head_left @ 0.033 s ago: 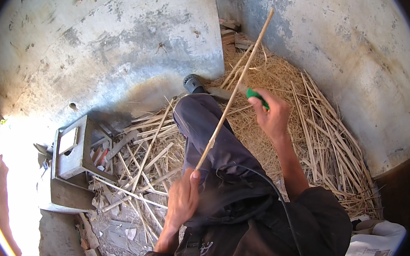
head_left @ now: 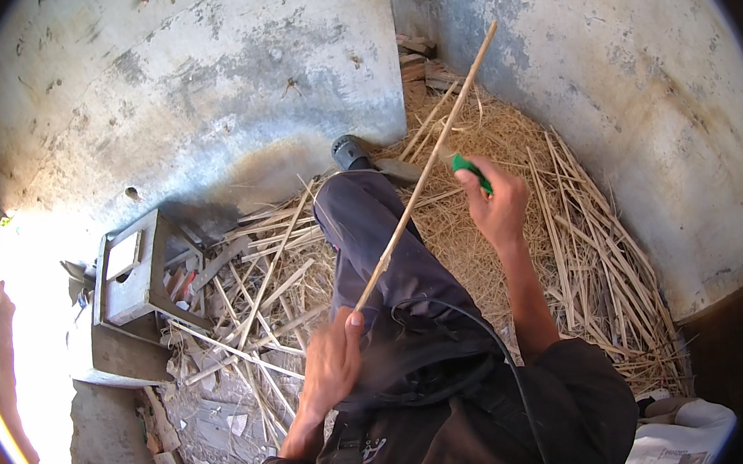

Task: The person sits on the floor and uses a green utility knife to shave a long, thin bamboo stick. They hold the stick with their left hand and scrape the surface with the knife in their right hand, creating thin shavings that fall onto the floor.

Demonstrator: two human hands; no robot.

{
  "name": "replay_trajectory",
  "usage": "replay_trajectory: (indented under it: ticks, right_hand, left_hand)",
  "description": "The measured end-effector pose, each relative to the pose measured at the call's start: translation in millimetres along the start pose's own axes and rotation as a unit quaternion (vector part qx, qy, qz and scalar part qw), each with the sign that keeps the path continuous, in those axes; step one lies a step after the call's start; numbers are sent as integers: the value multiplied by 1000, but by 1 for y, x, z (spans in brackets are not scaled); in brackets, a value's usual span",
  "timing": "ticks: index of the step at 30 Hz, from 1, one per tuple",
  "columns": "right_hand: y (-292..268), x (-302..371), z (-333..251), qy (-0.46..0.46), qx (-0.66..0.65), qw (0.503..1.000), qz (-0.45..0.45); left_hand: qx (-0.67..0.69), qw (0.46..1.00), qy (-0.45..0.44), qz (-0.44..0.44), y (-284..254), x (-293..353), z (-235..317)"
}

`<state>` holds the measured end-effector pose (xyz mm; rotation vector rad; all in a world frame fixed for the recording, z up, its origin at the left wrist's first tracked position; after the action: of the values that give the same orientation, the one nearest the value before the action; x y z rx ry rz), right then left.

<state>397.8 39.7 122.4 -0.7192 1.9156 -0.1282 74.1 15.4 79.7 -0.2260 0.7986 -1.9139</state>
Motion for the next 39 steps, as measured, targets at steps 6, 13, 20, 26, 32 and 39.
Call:
replay_trajectory:
  ticks: [6, 13, 20, 26, 32, 39]
  right_hand:
    - [-5, -17, 17, 4, 14, 1000, 18]
    - [-1, -44, 18, -21, 16, 1000, 11]
    - [18, -54, 41, -4, 36, 999, 22]
    - [-4, -75, 136, 199, 90, 975, 39]
    - [-7, -44, 178, 272, -169, 945, 72]
    - [41, 5, 78, 245, -396, 879, -104]
  left_hand:
    - [7, 1000, -24, -14, 1, 5, 2]
    - [-8, 1000, -22, 5, -2, 5, -8]
    - [-16, 997, -69, -5, -7, 2, -10]
    - [-13, 997, -62, -34, -5, 23, -22]
    - [17, 989, -123, -75, -7, 14, -35]
    - [135, 970, -165, -120, 15, -14, -51]
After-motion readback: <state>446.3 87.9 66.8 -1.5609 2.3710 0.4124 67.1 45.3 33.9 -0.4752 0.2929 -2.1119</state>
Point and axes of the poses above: each hand's wrist, its own x-axis away from the middle knuckle, its own y-axis out of the palm, z = x × y, the point moved 7 cm from there along -x, towards the middle knuckle, and after that the axes turned 1 degree about -y, right-handed, at the moved point
